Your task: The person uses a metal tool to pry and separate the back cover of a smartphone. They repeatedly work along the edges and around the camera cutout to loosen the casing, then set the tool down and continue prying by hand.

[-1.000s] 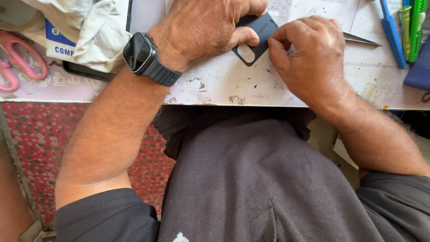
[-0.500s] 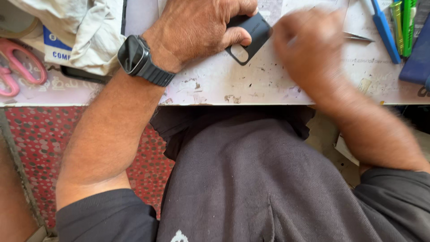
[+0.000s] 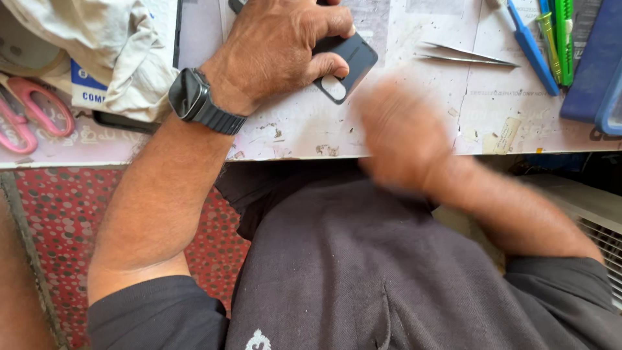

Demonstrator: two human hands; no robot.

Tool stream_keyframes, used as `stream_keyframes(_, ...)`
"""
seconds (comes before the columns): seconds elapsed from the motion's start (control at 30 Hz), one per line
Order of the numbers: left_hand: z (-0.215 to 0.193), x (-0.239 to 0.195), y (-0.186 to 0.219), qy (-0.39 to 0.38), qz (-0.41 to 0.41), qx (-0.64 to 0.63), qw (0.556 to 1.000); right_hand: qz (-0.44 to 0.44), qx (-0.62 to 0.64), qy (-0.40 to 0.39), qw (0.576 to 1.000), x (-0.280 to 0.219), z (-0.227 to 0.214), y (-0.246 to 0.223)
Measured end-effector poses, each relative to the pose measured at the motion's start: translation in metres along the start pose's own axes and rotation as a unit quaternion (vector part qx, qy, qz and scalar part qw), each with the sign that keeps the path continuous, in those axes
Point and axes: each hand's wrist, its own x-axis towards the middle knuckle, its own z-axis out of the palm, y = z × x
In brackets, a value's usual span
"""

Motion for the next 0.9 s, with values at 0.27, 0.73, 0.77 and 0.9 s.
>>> stream_keyframes(0.27,0.005,-0.005,-0.003,0.023,0.017,0.030,0.999,-0.151,0.135,0.274,0.940,-0.002,-0.064,-0.004)
stream_keyframes(0.73,0.009,-0.007,-0.008,-0.003,0.007,0.030,1.000,0.029,0.206,0.241,0.948,0.025,-0.014,0.059)
stream_keyframes(0.77,0.008,-0.006,-0.008,-0.001,0.012,0.039,0.999,0.019,0.201,0.238,0.950,0.028,-0.022,0.057)
stream_keyframes(0.9,0.007,-0.006,-0.009,0.002,0.011,0.032,0.999,0.025,0.182,0.240,0.953,0.037,-0.048,0.045)
